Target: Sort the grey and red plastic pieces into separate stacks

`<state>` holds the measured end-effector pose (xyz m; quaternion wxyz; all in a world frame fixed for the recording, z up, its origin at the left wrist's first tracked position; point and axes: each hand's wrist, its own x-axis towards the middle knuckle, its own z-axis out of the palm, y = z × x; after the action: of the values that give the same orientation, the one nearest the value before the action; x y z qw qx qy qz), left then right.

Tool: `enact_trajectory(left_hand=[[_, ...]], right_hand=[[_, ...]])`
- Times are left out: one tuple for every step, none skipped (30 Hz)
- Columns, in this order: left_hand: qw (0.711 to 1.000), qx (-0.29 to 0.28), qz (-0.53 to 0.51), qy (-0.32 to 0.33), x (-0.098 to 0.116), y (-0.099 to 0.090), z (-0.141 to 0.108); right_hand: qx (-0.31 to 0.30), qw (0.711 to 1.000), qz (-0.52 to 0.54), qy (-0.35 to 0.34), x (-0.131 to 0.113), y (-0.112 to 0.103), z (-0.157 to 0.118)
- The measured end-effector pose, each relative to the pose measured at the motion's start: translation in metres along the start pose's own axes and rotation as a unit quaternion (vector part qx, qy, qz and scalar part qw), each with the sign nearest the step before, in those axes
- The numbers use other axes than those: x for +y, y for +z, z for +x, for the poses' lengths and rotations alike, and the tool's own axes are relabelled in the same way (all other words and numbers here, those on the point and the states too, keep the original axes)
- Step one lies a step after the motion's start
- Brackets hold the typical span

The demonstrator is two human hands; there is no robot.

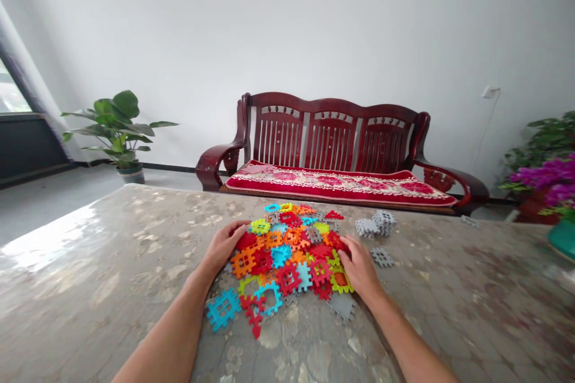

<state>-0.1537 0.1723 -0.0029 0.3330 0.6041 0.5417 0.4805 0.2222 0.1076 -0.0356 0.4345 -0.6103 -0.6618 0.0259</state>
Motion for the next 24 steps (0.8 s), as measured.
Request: enact_trajectory(left_hand=[[1.000, 0.015, -0.015, 0.006, 0.002, 0.000, -0.002], [0.999, 0.029, -0.033, 0.013, 0.005, -0.001, -0.003], [0.998, 0.039, -0.054, 0.019, 0.006, -0.001, -0.005], [0.996, 0.043, -0.074, 0.021, 0.008, 0.000, -0.006], [0.995, 0.043, -0.089, 0.022, 0.009, 0.000, -0.008], [0.994, 0.042, -0.098, 0.020, 0.009, 0.001, -0.008], [0.994, 0.044, -0.100, 0.018, 0.008, 0.002, -0.009], [0.994, 0.048, -0.096, 0.016, 0.007, 0.003, -0.009], [0.994, 0.055, -0.090, 0.013, 0.006, 0.003, -0.009], [0.994, 0.064, -0.083, 0.009, 0.005, 0.004, -0.009], [0.994, 0.073, -0.076, 0.005, 0.004, 0.005, -0.008], [0.995, 0.080, -0.068, 0.001, 0.002, 0.006, -0.008], [0.995, 0.082, -0.058, -0.003, 0.002, 0.006, -0.008], [0.996, 0.081, -0.047, -0.006, 0.001, 0.007, -0.008], [0.996, 0.079, -0.037, -0.008, 0.000, 0.007, -0.009], [0.997, 0.078, -0.028, -0.009, 0.000, 0.007, -0.009], [0.996, 0.081, -0.021, -0.009, -0.001, 0.007, -0.010], [0.996, 0.088, -0.016, -0.007, -0.002, 0.007, -0.010], [0.995, 0.099, -0.012, -0.006, -0.004, 0.007, -0.009], [0.994, 0.112, -0.010, -0.007, -0.005, 0.006, -0.009], [0.992, 0.125, -0.009, -0.010, -0.006, 0.006, -0.008], [0.991, 0.135, -0.008, -0.016, -0.007, 0.005, -0.007], [0.989, 0.145, -0.006, -0.024, -0.007, 0.004, -0.007], [0.988, 0.153, -0.005, -0.033, -0.006, 0.004, -0.006]], right_hand=[[-0.003, 1.000, 0.000, 0.000, 0.000, 0.000, 0.000], [-0.005, 1.000, 0.003, 0.002, -0.001, 0.000, 0.000], [-0.006, 1.000, 0.009, 0.004, -0.001, -0.001, 0.001], [-0.007, 1.000, 0.017, 0.006, 0.000, -0.002, 0.002], [-0.007, 1.000, 0.026, 0.008, 0.000, -0.003, 0.002], [-0.007, 0.999, 0.033, 0.010, 0.001, -0.004, 0.003], [-0.005, 0.999, 0.037, 0.013, 0.001, -0.006, 0.003], [-0.003, 0.999, 0.036, 0.016, 0.002, -0.007, 0.003], [0.000, 0.999, 0.032, 0.019, 0.002, -0.008, 0.002], [0.001, 0.999, 0.026, 0.022, 0.002, -0.008, 0.002], [-0.001, 0.999, 0.020, 0.025, 0.002, -0.009, 0.001], [-0.006, 0.999, 0.013, 0.029, 0.001, -0.009, 0.001], [-0.015, 0.999, 0.007, 0.031, 0.000, -0.009, 0.001], [-0.023, 0.999, 0.001, 0.032, -0.001, -0.009, 0.001], [-0.031, 0.999, -0.003, 0.033, -0.002, -0.009, 0.000], [-0.035, 0.999, -0.006, 0.033, -0.003, -0.009, 0.001], [-0.037, 0.999, -0.005, 0.033, -0.004, -0.008, 0.001], [-0.037, 0.999, 0.000, 0.034, -0.004, -0.008, 0.001], [-0.037, 0.999, 0.010, 0.037, -0.005, -0.008, 0.001], [-0.037, 0.998, 0.023, 0.042, -0.006, -0.008, 0.001], [-0.037, 0.997, 0.039, 0.048, -0.006, -0.007, 0.002], [-0.038, 0.996, 0.054, 0.055, -0.007, -0.008, 0.002], [-0.039, 0.995, 0.069, 0.060, -0.008, -0.008, 0.002], [-0.042, 0.994, 0.083, 0.063, -0.009, -0.008, 0.002]])
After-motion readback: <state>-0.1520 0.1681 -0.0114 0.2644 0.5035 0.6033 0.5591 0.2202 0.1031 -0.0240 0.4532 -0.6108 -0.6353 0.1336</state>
